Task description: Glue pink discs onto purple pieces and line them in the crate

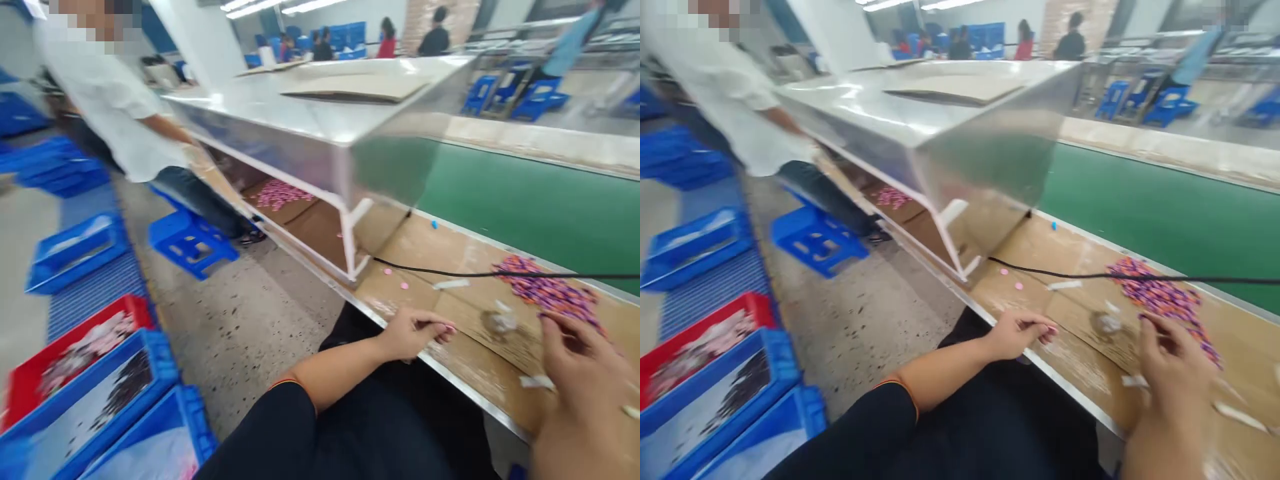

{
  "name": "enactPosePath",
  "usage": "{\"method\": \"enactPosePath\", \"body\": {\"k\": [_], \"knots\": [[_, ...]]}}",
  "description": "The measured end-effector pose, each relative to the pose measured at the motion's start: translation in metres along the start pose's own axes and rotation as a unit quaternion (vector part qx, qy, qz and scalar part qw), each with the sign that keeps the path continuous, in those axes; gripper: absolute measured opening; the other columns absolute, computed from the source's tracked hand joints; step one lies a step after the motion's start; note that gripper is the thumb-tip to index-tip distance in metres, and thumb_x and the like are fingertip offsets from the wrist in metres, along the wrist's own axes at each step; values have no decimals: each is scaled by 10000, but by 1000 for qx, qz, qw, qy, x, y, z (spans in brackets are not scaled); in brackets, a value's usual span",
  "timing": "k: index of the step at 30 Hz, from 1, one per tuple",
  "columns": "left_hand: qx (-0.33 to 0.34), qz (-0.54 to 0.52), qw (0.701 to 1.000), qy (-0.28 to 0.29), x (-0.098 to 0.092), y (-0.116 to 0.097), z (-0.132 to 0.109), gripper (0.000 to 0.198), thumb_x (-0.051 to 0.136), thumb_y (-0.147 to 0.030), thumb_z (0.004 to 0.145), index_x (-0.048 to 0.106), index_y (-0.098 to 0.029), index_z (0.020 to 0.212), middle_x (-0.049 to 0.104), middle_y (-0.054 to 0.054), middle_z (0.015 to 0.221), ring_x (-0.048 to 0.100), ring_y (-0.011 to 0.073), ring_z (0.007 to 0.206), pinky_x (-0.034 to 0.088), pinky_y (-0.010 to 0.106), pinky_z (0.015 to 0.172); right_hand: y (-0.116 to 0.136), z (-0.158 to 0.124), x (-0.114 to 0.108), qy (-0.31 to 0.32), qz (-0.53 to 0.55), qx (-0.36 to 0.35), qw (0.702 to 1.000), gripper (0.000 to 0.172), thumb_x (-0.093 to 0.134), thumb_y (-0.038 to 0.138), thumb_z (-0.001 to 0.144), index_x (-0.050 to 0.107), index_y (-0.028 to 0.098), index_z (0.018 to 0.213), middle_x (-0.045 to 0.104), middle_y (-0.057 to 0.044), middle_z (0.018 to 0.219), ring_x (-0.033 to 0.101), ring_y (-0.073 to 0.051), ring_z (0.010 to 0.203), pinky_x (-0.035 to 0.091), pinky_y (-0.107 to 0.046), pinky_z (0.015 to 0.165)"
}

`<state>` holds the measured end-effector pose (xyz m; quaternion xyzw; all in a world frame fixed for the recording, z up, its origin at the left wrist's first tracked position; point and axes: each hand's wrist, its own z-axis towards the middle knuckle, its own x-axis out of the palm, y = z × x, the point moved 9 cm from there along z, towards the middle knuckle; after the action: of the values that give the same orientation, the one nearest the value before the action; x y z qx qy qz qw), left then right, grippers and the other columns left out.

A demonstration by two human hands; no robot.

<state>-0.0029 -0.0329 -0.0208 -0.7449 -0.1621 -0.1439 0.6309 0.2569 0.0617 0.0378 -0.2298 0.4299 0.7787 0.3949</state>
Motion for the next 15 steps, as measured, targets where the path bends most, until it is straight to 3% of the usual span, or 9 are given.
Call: {"method": "enactPosePath", "body": {"k": [2,4,6,10,15], "knots": [[-21,-47,999,-2,10,5,18,705,986,-752,499,829,-133,799,811,132,802,735,185,672,645,336,723,-16,-11,-12,-92,68,126,986,613,611,799,894,823,226,951,786,-190,826,723,-298,621,562,-472,613],[-54,-97,994,-10,19,14,33,644,1048,-646,463,814,-123,758,796,116,755,710,159,629,605,286,646,-13,-20,-17,-145,138,153,968,555,684,745,862,803,207,922,795,-159,843,751,-306,714,620,-478,713],[-84,-128,988,-8,27,24,44,602,1070,-586,470,804,-123,750,791,103,751,706,140,632,579,251,632,-4,-28,-13,-145,195,165,956,465,743,663,861,801,207,930,811,-127,863,775,-291,774,652,-460,763],[-125,-156,980,-10,37,38,54,557,1075,-546,491,812,-156,788,803,72,801,726,122,697,569,217,670,32,-50,-2,-108,274,139,946,264,771,485,930,813,226,965,827,-84,890,788,-237,774,672,-375,709],[-101,-159,981,-40,37,37,51,457,1061,-485,544,815,-174,772,815,79,837,745,151,748,568,241,686,79,-70,9,-86,266,82,957,142,693,323,1011,819,258,1029,832,-72,959,798,-226,846,695,-361,730]]}}
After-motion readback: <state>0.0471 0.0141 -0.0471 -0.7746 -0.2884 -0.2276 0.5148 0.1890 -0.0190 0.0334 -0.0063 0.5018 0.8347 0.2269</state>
